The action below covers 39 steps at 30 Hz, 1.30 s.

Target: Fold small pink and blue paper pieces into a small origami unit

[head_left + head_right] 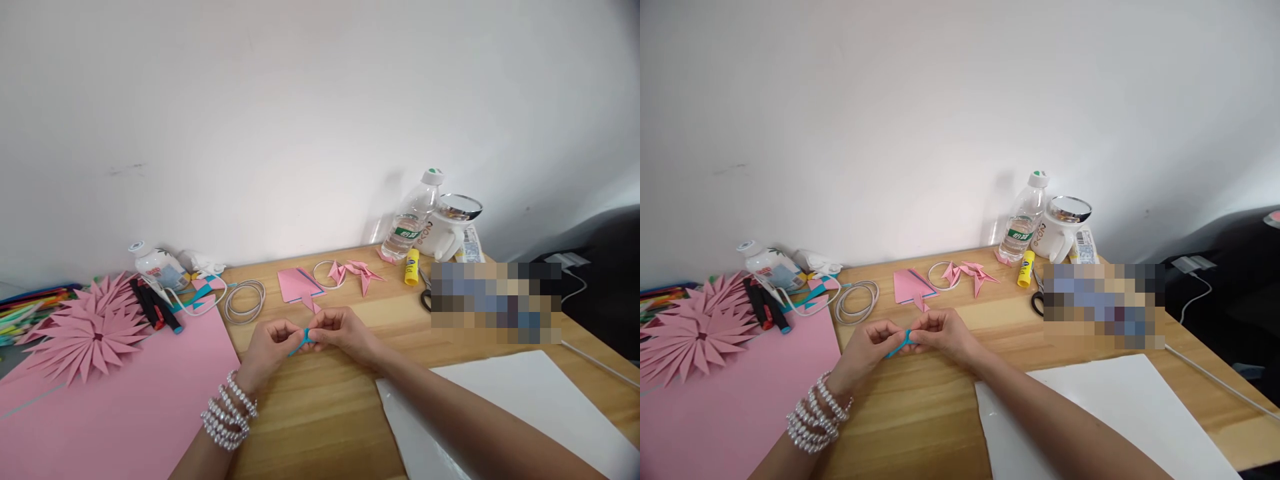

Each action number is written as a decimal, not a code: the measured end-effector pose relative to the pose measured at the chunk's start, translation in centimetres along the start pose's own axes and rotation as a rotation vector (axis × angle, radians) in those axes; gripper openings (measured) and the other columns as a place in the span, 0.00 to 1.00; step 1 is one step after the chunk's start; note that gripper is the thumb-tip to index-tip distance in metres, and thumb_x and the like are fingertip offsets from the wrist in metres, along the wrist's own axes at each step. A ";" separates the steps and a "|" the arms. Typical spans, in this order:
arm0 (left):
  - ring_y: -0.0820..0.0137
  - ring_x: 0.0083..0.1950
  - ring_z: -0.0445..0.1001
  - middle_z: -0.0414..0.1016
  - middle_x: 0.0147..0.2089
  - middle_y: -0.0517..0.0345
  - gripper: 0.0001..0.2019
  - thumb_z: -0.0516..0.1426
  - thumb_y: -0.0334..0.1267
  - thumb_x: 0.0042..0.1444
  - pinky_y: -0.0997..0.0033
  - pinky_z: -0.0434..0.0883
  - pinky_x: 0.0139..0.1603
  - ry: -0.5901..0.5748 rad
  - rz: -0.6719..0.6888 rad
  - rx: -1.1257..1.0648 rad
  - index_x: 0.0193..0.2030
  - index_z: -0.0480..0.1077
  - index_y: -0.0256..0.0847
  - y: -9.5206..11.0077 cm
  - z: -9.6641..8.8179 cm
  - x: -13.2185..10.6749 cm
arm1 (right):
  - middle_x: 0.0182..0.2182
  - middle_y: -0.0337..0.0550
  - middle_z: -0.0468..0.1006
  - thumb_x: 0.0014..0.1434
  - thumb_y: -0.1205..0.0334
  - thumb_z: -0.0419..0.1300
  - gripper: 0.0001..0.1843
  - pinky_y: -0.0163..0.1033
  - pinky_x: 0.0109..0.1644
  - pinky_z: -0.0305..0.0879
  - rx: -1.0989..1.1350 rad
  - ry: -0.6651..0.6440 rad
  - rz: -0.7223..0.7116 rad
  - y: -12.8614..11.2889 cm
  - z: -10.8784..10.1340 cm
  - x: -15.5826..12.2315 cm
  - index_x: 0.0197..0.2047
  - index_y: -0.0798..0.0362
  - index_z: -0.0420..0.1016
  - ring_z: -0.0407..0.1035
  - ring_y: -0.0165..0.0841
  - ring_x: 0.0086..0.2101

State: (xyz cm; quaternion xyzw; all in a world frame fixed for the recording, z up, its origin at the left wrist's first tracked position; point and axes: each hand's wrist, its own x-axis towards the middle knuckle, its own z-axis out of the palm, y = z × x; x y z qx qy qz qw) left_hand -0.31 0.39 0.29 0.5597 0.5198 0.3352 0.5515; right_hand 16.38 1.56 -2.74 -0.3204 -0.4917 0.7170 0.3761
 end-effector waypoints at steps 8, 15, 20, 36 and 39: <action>0.73 0.23 0.71 0.75 0.21 0.56 0.10 0.59 0.40 0.43 0.76 0.67 0.26 -0.011 0.028 0.036 0.20 0.71 0.35 -0.1 0.2 -0.1 | 0.23 0.40 0.77 0.38 0.56 0.67 0.14 0.32 0.30 0.64 -0.003 0.032 0.051 0.2 -0.5 0.1 0.26 0.58 0.74 0.69 0.27 0.24; 0.73 0.23 0.70 0.76 0.22 0.55 0.10 0.59 0.41 0.43 0.77 0.65 0.24 -0.022 0.026 0.055 0.21 0.72 0.34 0.3 0.3 -0.2 | 0.22 0.40 0.77 0.36 0.56 0.68 0.15 0.32 0.29 0.63 -0.002 0.028 0.060 0.2 -0.5 0.1 0.25 0.58 0.73 0.69 0.26 0.23; 0.74 0.21 0.68 0.75 0.21 0.56 0.10 0.59 0.41 0.42 0.77 0.64 0.22 -0.015 0.008 0.055 0.20 0.72 0.35 0.4 0.4 -0.3 | 0.22 0.40 0.77 0.37 0.56 0.67 0.15 0.32 0.29 0.63 -0.033 0.013 0.057 0.2 -0.5 0.1 0.25 0.58 0.73 0.68 0.27 0.23; 0.72 0.24 0.70 0.76 0.23 0.53 0.08 0.58 0.38 0.44 0.76 0.65 0.26 -0.037 0.011 0.132 0.22 0.72 0.34 -0.2 0.2 0.0 | 0.21 0.39 0.75 0.37 0.53 0.67 0.17 0.32 0.27 0.61 -0.107 0.040 0.010 0.6 -0.1 0.2 0.25 0.58 0.70 0.67 0.26 0.22; 0.73 0.24 0.69 0.75 0.23 0.54 0.09 0.57 0.38 0.45 0.76 0.64 0.25 -0.046 0.045 0.146 0.22 0.71 0.34 -0.1 0.3 -0.1 | 0.20 0.38 0.74 0.38 0.54 0.67 0.17 0.31 0.26 0.60 -0.122 0.032 0.004 0.5 0.0 0.1 0.25 0.58 0.69 0.67 0.26 0.21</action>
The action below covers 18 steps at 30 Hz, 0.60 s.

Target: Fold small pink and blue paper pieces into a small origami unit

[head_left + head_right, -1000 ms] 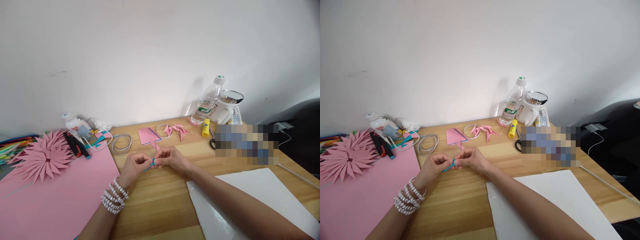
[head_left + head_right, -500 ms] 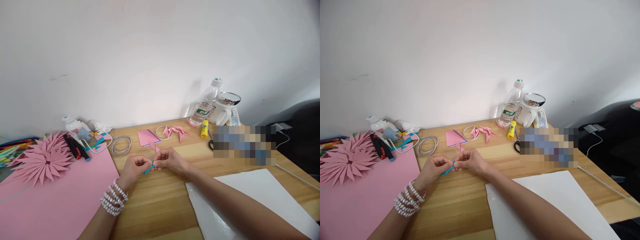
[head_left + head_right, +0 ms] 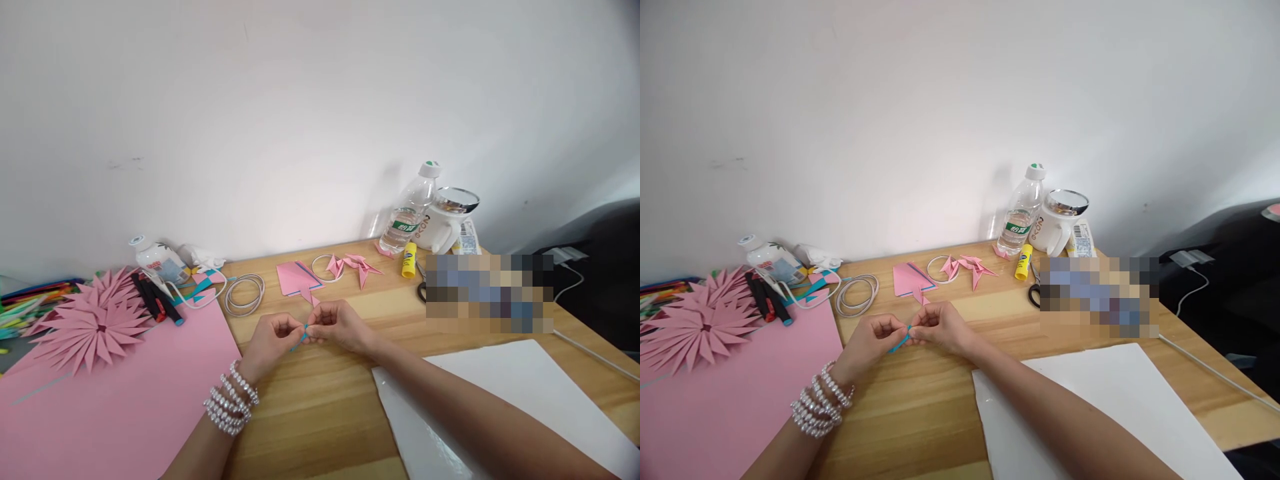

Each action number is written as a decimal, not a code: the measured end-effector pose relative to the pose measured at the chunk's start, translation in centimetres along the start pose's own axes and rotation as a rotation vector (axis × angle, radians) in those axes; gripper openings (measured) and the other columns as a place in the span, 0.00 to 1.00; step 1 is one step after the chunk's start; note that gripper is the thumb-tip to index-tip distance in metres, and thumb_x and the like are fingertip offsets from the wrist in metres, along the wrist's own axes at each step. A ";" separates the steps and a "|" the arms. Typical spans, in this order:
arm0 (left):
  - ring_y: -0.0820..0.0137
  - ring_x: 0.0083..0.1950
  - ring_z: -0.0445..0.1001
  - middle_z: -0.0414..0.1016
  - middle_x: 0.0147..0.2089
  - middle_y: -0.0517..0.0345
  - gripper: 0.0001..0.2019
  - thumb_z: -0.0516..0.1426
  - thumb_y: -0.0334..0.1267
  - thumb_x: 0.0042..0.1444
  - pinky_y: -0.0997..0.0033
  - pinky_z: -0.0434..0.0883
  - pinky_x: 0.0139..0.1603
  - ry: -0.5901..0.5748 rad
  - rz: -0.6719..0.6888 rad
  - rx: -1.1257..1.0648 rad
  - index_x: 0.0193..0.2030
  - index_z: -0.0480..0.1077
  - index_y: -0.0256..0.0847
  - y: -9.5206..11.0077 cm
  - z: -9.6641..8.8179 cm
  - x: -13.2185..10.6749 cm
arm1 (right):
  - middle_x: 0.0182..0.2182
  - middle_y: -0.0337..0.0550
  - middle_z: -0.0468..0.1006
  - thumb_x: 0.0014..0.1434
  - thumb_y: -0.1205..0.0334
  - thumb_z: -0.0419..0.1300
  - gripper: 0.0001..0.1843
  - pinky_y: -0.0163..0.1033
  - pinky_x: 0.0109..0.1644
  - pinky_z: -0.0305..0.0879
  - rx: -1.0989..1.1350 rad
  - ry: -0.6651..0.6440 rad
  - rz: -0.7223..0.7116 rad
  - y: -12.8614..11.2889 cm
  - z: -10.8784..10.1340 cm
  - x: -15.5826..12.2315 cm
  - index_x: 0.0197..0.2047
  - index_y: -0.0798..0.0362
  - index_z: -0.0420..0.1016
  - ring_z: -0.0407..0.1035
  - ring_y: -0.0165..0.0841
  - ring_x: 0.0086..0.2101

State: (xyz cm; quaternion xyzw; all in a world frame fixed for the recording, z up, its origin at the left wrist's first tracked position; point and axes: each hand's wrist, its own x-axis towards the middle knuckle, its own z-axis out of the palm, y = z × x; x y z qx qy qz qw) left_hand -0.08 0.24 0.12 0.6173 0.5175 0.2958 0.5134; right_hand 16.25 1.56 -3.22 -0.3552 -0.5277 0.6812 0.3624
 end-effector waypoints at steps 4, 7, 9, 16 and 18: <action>0.74 0.24 0.67 0.73 0.23 0.56 0.10 0.57 0.40 0.46 0.77 0.63 0.24 -0.014 0.031 0.012 0.22 0.70 0.34 0.1 0.0 0.1 | 0.20 0.37 0.73 0.40 0.53 0.65 0.16 0.31 0.26 0.60 -0.016 -0.004 -0.037 -0.3 0.2 -0.1 0.24 0.57 0.68 0.66 0.25 0.22; 0.77 0.21 0.63 0.71 0.20 0.57 0.14 0.56 0.44 0.46 0.78 0.60 0.22 -0.002 0.005 0.019 0.21 0.69 0.33 0.1 0.0 0.1 | 0.22 0.38 0.74 0.43 0.53 0.64 0.16 0.32 0.28 0.61 -0.024 0.017 -0.059 -0.2 0.5 -0.2 0.26 0.57 0.67 0.68 0.27 0.24; 0.78 0.19 0.61 0.70 0.18 0.59 0.15 0.57 0.46 0.45 0.79 0.57 0.19 0.023 -0.018 0.016 0.20 0.68 0.34 0.1 0.0 0.1 | 0.22 0.39 0.74 0.43 0.53 0.64 0.16 0.33 0.30 0.63 -0.035 0.035 -0.078 0.0 0.7 -0.1 0.27 0.57 0.67 0.70 0.28 0.25; 0.77 0.18 0.63 0.70 0.18 0.60 0.14 0.56 0.46 0.47 0.79 0.59 0.18 0.102 0.021 -0.043 0.24 0.66 0.36 -0.3 0.3 0.2 | 0.24 0.38 0.74 0.39 0.57 0.67 0.17 0.37 0.37 0.66 0.082 0.063 -0.101 0.6 1.0 0.0 0.30 0.56 0.67 0.71 0.30 0.28; 0.77 0.19 0.64 0.70 0.19 0.59 0.13 0.55 0.45 0.49 0.79 0.59 0.19 0.149 0.052 -0.029 0.24 0.66 0.36 -0.4 0.3 0.2 | 0.25 0.39 0.75 0.39 0.57 0.67 0.17 0.37 0.38 0.65 0.093 0.068 -0.090 0.5 1.0 0.0 0.30 0.56 0.68 0.71 0.30 0.29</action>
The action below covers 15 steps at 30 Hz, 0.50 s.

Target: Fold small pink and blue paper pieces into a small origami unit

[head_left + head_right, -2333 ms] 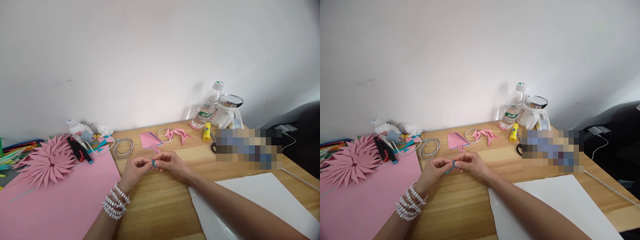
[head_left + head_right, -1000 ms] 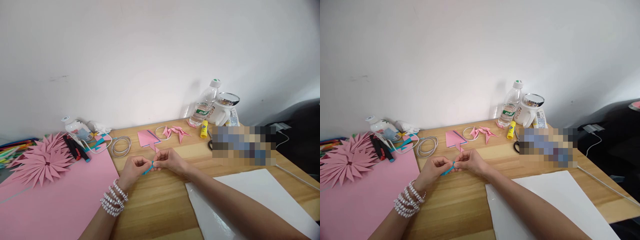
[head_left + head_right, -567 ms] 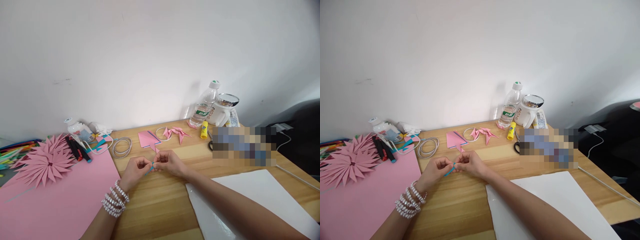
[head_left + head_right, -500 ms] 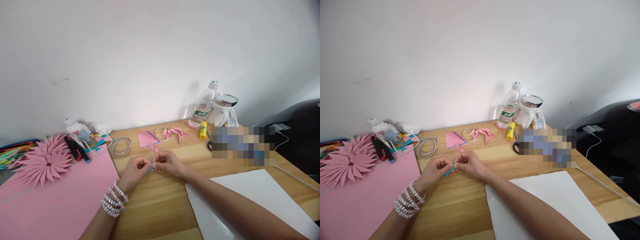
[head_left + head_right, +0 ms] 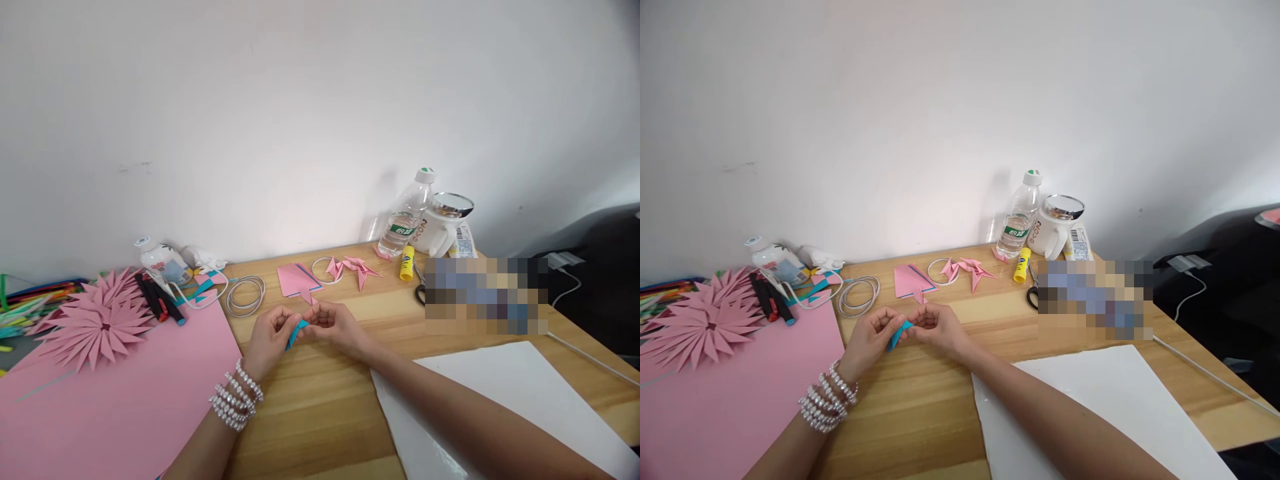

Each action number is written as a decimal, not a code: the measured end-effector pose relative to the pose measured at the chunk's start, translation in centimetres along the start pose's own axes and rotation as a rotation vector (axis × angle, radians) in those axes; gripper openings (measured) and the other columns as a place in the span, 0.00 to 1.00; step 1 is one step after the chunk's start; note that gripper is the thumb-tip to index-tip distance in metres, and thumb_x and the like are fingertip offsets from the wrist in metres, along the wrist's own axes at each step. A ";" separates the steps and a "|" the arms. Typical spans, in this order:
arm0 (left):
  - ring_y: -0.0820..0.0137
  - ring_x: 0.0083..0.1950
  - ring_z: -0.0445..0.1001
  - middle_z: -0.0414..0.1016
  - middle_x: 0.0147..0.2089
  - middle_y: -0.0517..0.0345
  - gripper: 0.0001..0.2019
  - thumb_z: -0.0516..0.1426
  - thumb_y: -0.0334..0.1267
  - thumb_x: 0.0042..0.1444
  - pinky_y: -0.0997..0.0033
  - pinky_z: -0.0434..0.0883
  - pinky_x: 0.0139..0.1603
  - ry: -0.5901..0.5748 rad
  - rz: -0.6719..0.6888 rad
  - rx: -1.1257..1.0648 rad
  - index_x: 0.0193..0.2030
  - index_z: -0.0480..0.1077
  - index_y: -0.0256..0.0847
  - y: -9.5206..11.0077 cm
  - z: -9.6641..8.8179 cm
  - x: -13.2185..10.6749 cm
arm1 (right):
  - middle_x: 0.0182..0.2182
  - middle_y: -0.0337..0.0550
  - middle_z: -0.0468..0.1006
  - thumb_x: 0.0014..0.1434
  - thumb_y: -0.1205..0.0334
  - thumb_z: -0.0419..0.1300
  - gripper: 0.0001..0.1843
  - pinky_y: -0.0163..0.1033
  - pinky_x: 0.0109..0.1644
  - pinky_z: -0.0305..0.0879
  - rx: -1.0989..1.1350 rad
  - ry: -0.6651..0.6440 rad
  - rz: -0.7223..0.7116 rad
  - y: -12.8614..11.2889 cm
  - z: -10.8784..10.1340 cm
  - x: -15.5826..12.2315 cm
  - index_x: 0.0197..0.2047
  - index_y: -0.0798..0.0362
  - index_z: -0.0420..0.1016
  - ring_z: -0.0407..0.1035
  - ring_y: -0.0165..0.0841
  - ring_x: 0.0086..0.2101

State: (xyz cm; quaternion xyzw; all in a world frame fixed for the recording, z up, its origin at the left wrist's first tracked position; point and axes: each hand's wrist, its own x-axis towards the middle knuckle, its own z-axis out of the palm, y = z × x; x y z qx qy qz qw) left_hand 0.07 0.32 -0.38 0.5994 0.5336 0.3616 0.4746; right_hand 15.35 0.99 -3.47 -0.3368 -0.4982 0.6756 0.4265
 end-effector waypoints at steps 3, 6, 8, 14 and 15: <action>0.77 0.20 0.64 0.69 0.19 0.60 0.12 0.54 0.44 0.50 0.80 0.59 0.19 0.032 0.036 0.007 0.24 0.65 0.36 -0.1 0.0 0.0 | 0.26 0.40 0.75 0.42 0.55 0.65 0.15 0.36 0.34 0.65 -0.034 -0.025 0.019 -0.3 0.0 0.0 0.30 0.57 0.70 0.69 0.29 0.27; 0.77 0.20 0.64 0.69 0.19 0.61 0.11 0.55 0.42 0.50 0.80 0.59 0.20 0.025 0.055 0.022 0.24 0.65 0.36 0.0 0.2 -0.2 | 0.25 0.41 0.75 0.45 0.53 0.62 0.14 0.34 0.30 0.63 -0.090 -0.048 0.026 -0.3 0.1 -0.1 0.27 0.58 0.70 0.67 0.27 0.24; 0.77 0.20 0.64 0.68 0.19 0.62 0.11 0.54 0.42 0.50 0.79 0.60 0.21 0.019 0.071 0.039 0.23 0.64 0.36 0.1 0.4 -0.4 | 0.23 0.40 0.74 0.46 0.53 0.61 0.15 0.32 0.27 0.60 -0.142 -0.031 0.016 -0.3 0.0 -0.1 0.25 0.58 0.69 0.63 0.25 0.21; 0.77 0.21 0.63 0.65 0.18 0.64 0.11 0.55 0.42 0.49 0.78 0.60 0.23 0.062 0.079 -0.001 0.23 0.64 0.37 0.5 0.8 -0.7 | 0.20 0.37 0.72 0.46 0.51 0.61 0.16 0.30 0.23 0.53 -0.168 -0.036 -0.039 -0.3 -0.1 -0.2 0.22 0.57 0.67 0.56 0.22 0.19; 0.77 0.20 0.63 0.65 0.18 0.64 0.11 0.55 0.42 0.49 0.78 0.60 0.22 0.061 0.067 -0.023 0.23 0.64 0.37 0.4 0.7 -0.7 | 0.20 0.37 0.72 0.46 0.51 0.61 0.17 0.30 0.23 0.53 -0.157 -0.045 -0.036 -0.4 -0.1 -0.2 0.22 0.57 0.66 0.57 0.23 0.20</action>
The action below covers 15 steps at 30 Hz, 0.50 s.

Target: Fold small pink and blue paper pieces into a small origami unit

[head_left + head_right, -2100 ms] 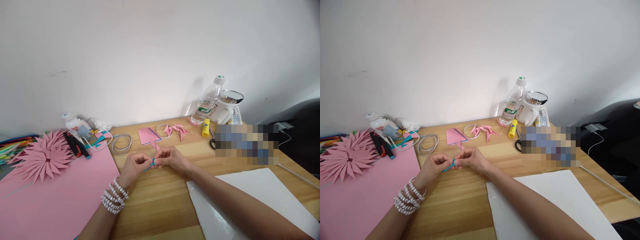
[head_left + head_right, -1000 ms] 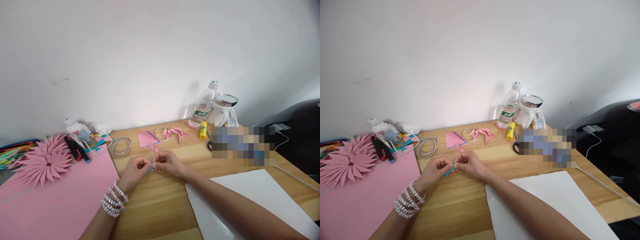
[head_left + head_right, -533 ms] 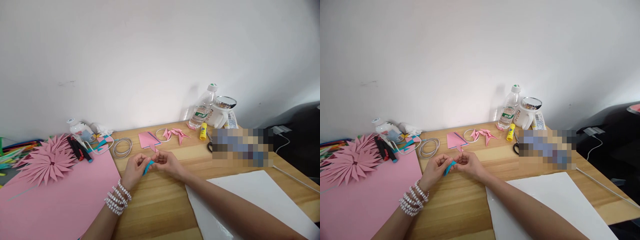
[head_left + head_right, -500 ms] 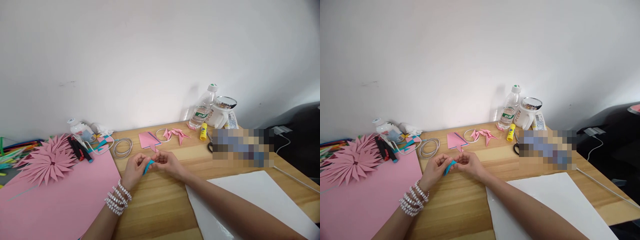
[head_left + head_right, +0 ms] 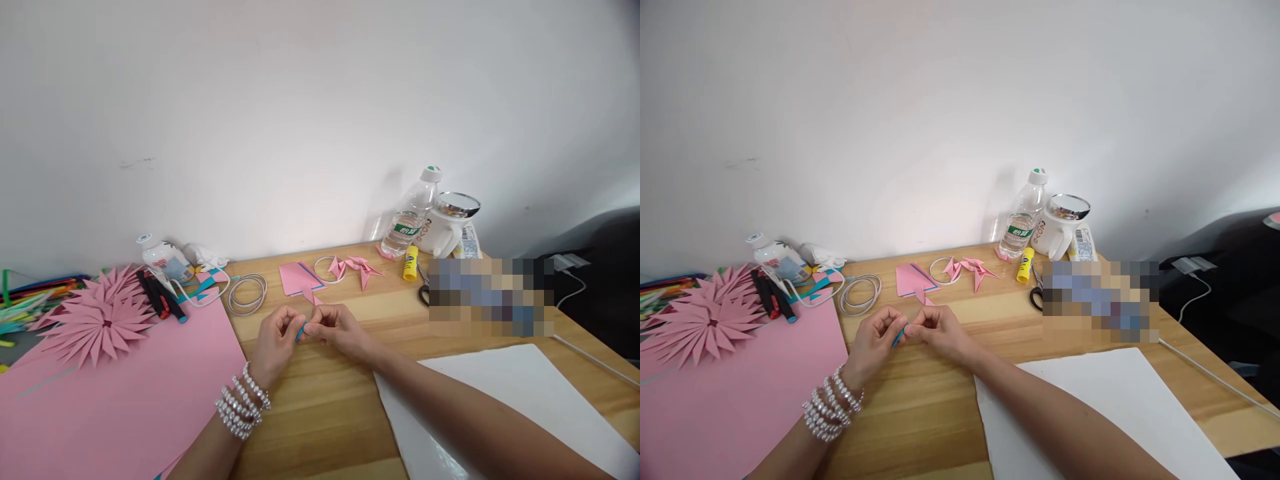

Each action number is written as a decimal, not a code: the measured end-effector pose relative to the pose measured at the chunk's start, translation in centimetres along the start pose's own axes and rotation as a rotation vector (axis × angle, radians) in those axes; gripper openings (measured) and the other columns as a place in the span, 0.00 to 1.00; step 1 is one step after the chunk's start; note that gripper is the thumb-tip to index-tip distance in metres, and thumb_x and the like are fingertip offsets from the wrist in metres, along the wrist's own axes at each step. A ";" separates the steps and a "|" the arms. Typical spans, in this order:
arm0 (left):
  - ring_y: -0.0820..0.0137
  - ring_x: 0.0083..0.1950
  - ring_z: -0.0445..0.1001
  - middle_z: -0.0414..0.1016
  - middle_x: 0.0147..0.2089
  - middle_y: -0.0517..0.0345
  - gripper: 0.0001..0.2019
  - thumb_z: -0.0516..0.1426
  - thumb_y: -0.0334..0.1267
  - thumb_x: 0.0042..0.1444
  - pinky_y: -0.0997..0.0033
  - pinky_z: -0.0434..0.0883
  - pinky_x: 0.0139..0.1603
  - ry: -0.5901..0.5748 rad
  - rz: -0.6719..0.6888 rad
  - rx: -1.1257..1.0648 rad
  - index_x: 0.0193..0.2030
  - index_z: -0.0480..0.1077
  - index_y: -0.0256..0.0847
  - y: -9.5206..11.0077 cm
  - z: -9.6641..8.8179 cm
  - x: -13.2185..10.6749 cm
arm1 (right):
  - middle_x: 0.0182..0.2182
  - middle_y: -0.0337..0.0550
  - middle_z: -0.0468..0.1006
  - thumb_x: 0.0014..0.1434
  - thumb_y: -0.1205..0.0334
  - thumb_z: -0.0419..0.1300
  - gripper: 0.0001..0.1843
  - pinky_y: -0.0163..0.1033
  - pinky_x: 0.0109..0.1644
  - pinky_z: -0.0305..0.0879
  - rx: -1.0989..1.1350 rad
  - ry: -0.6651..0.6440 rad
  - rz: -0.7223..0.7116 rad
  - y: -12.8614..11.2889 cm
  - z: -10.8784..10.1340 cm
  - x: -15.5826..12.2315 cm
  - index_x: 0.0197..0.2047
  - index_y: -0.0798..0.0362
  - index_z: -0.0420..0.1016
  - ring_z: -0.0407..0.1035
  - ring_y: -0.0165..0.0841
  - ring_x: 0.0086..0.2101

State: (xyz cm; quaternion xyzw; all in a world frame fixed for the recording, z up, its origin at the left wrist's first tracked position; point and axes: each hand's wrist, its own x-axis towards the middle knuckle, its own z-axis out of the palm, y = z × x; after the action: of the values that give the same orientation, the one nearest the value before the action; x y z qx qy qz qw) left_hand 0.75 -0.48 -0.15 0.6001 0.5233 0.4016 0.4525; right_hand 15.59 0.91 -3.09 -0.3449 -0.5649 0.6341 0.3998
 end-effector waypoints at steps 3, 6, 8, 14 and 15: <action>0.77 0.19 0.63 0.67 0.17 0.63 0.12 0.56 0.44 0.48 0.79 0.59 0.20 -0.029 -0.072 -0.066 0.23 0.63 0.37 -0.3 -0.2 0.2 | 0.20 0.38 0.73 0.45 0.50 0.62 0.17 0.30 0.24 0.57 0.026 0.010 0.023 -0.4 0.3 0.0 0.22 0.56 0.66 0.61 0.25 0.22; 0.77 0.19 0.64 0.69 0.18 0.61 0.14 0.55 0.46 0.48 0.78 0.59 0.20 -0.086 -0.124 -0.116 0.24 0.64 0.36 -0.4 -0.4 0.3 | 0.21 0.38 0.73 0.45 0.51 0.62 0.16 0.32 0.26 0.61 0.073 0.026 0.046 -0.7 0.6 0.1 0.24 0.56 0.66 0.65 0.26 0.23; 0.76 0.20 0.65 0.69 0.19 0.61 0.14 0.56 0.46 0.49 0.78 0.61 0.21 -0.104 -0.119 -0.150 0.24 0.64 0.36 -0.2 -0.3 0.3 | 0.21 0.37 0.72 0.45 0.52 0.62 0.15 0.32 0.27 0.63 0.111 0.026 0.053 -0.7 0.7 0.0 0.25 0.56 0.65 0.66 0.27 0.23; 0.75 0.23 0.68 0.71 0.25 0.59 0.11 0.58 0.43 0.47 0.74 0.66 0.27 -0.122 -0.156 -0.304 0.30 0.67 0.35 0.0 -0.2 0.2 | 0.19 0.34 0.70 0.45 0.55 0.63 0.14 0.32 0.28 0.63 0.162 0.123 0.050 -0.3 0.4 0.2 0.23 0.56 0.65 0.66 0.25 0.21; 0.74 0.24 0.68 0.72 0.25 0.58 0.11 0.59 0.42 0.45 0.73 0.66 0.28 -0.113 -0.162 -0.308 0.31 0.68 0.35 -0.1 -0.2 0.3 | 0.19 0.33 0.69 0.45 0.55 0.63 0.14 0.32 0.28 0.63 0.168 0.138 0.050 -0.3 0.3 0.2 0.23 0.56 0.65 0.66 0.24 0.21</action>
State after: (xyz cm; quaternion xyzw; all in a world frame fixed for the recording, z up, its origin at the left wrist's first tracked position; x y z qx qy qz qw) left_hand 0.56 -0.19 -0.16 0.5010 0.4760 0.4047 0.5988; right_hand 15.27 0.97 -2.76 -0.3670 -0.4723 0.6635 0.4495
